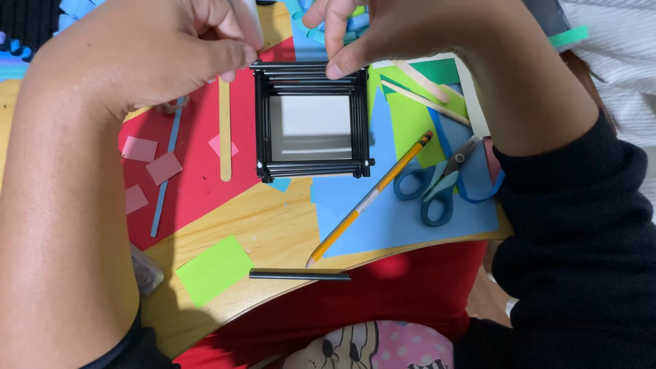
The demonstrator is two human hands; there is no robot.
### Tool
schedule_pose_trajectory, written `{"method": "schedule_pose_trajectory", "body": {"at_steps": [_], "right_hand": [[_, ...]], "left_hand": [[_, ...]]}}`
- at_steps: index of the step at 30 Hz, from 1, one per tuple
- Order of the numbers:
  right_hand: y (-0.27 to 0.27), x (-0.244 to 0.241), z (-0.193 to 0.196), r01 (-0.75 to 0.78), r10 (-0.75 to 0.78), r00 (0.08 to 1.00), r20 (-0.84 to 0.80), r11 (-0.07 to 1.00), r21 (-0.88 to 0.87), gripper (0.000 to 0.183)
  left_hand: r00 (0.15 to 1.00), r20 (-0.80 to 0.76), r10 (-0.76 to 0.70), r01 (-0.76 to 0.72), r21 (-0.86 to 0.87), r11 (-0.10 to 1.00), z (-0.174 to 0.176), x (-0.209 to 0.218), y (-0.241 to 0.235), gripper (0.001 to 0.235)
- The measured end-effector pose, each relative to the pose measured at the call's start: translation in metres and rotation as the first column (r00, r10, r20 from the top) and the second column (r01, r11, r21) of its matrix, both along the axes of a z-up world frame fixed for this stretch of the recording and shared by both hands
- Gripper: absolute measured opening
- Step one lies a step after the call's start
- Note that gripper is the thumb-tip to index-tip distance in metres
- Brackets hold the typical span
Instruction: Assembling a decorative frame by gluing popsicle sticks onto a rectangular base.
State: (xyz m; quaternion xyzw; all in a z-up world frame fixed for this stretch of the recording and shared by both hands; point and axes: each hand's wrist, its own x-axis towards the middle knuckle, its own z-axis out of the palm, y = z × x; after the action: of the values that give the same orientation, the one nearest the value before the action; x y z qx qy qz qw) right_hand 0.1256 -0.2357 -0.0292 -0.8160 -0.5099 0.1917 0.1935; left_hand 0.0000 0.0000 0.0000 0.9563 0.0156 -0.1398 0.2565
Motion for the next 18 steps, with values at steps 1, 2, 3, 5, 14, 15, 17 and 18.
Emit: {"method": "schedule_pose_trajectory", "body": {"at_steps": [1, 2, 3, 5, 14, 15, 17, 18], "right_hand": [[-0.0003, 0.0016, -0.0016, 0.0, 0.0, 1.0, 0.0, 1.0, 0.0, 0.013], [-0.0006, 0.0031, -0.0033, -0.016, 0.016, 1.0, 0.006, 1.0, 0.011, 0.014], [-0.0009, 0.0047, -0.0047, -0.032, 0.032, 0.999, 0.013, 0.999, 0.022, 0.014], [-0.0011, 0.0052, -0.0047, -0.023, 0.023, 1.0, -0.002, 0.999, 0.024, 0.013], [0.0001, 0.0023, -0.0025, 0.001, -0.001, 1.0, 0.004, 1.0, 0.012, 0.013], [0.0002, 0.0017, -0.002, 0.012, -0.012, 1.0, 0.0, 1.0, 0.008, 0.012], [-0.0003, 0.003, -0.0033, 0.004, -0.004, 1.0, -0.001, 1.0, 0.014, 0.012], [-0.0005, 0.0036, -0.0039, -0.005, 0.005, 1.0, -0.003, 1.0, 0.02, 0.012]], "left_hand": [[1.0, 0.0, 0.0, 0.0, 0.0, 1.0, 0.0008, -0.001, -0.0007, 0.017], [1.0, -0.016, 0.004, -0.004, -0.001, 1.0, 0.0017, -0.002, -0.0013, 0.017], [0.999, -0.033, 0.007, -0.007, -0.002, 1.0, 0.0027, -0.0029, -0.002, 0.02], [1.0, -0.022, 0.022, -0.021, 0.011, 1.0, 0.0028, -0.0023, -0.0029, 0.018], [1.0, -0.011, 0.0, 0.0, -0.026, 1.0, 0.0004, -0.0002, -0.0012, 0.021], [1.0, -0.001, -0.012, 0.012, -0.036, 0.999, 0.0, 0.0, -0.0009, 0.021], [1.0, -0.012, 0.003, -0.003, -0.032, 0.999, 0.0028, -0.0012, -0.0034, 0.02], [1.0, -0.023, 0.017, -0.018, -0.027, 0.999, 0.0043, -0.0019, -0.0045, 0.019]]}}
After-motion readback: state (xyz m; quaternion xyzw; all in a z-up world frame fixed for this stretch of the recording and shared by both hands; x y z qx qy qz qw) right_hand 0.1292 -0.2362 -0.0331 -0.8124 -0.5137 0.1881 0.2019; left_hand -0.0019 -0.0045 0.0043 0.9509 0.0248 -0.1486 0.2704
